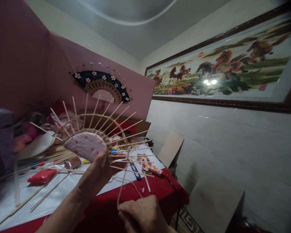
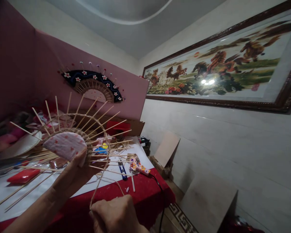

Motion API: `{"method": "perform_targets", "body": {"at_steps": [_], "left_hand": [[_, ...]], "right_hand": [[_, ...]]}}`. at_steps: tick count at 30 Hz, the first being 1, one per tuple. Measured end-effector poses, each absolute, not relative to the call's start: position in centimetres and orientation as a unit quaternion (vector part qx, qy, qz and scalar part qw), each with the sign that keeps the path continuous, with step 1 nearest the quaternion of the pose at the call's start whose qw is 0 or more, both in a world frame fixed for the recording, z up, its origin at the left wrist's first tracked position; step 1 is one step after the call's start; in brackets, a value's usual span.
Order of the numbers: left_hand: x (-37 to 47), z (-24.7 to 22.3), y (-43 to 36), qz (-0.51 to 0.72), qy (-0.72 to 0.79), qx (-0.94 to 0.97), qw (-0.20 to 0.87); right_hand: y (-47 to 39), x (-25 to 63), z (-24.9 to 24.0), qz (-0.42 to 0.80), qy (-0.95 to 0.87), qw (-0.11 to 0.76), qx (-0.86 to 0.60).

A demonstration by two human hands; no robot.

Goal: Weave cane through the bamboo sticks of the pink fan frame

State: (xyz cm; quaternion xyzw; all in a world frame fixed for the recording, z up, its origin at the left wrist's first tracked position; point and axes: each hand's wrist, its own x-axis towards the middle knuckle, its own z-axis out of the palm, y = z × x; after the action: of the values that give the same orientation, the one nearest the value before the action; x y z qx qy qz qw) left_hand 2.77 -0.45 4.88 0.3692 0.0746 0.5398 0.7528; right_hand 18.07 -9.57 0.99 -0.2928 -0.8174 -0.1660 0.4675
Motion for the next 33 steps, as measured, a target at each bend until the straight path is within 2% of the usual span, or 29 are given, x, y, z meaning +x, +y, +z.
{"method": "perform_targets", "body": {"at_steps": [8,17,22,28,33], "left_hand": [[2.8,5.0,-0.6,0.544,0.077,0.378,0.745],[2.9,5.0,-0.4,0.548,0.079,0.354,0.754],[2.9,4.8,-0.3,0.548,0.072,0.351,0.756],[2.7,5.0,-0.4,0.534,0.061,0.346,0.769],[2.7,5.0,-0.4,0.517,0.043,0.377,0.767]], "right_hand": [[-8.9,17.5,0.2,-0.151,-0.831,0.436,-0.309],[-7.6,17.1,-2.0,-0.218,-0.836,0.329,-0.382],[-7.9,16.9,-1.3,-0.236,-0.829,0.353,-0.364],[-8.5,17.7,-0.7,-0.17,-0.823,0.434,-0.325],[-9.0,19.1,-0.4,-0.096,-0.846,0.405,-0.334]]}}
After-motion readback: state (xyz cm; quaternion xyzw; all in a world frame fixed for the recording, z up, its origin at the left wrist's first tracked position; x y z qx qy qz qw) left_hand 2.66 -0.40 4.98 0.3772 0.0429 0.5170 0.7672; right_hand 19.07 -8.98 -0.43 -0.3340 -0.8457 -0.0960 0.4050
